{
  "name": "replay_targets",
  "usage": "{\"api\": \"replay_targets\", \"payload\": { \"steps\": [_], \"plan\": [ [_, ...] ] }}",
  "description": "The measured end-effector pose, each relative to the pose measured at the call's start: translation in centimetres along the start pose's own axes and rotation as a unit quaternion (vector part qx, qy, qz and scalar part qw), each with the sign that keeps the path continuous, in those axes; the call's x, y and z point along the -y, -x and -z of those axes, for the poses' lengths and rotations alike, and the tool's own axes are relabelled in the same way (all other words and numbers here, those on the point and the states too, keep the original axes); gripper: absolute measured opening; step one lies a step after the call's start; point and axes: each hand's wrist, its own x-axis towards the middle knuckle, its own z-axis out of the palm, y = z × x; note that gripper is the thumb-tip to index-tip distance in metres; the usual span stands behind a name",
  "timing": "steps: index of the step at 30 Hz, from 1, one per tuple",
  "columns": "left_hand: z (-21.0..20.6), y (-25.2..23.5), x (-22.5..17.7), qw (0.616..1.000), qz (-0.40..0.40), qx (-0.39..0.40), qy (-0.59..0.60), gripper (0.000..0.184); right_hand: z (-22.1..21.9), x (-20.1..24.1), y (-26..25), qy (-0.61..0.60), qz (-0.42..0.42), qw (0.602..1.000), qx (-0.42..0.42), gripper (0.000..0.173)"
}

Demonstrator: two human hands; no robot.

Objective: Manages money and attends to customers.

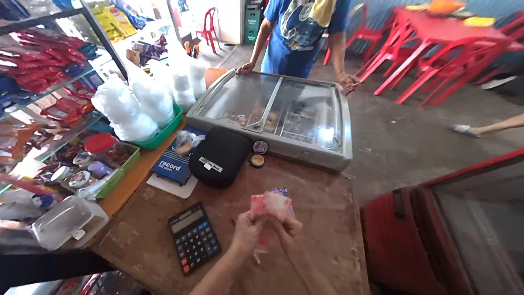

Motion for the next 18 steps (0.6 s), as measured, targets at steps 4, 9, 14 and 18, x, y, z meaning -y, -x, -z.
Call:
{"api": "replay_targets", "payload": {
  "steps": [4,9,14,18],
  "plan": [
    [-1.0,-2.9,-0.6,1.000,0.004,0.008,0.000,0.023,3.7,-0.1,-3.2,-0.056,-0.075,0.982,-0.162,0.017],
    [-1.7,-7.6,0.0,0.995,0.004,-0.098,0.024,0.010,6.1,-0.3,-6.1,-0.170,-0.100,0.964,-0.176,0.014],
    [-4.9,-10.0,0.9,0.998,-0.047,-0.005,-0.042,0.013,4.8,-1.5,-8.1,0.006,-0.046,0.998,-0.037,0.016],
    [-5.3,-11.5,1.1,0.993,-0.062,0.013,-0.095,0.017,5.8,-1.0,-13.8,0.070,-0.059,0.992,-0.091,0.027]
  ]
}}
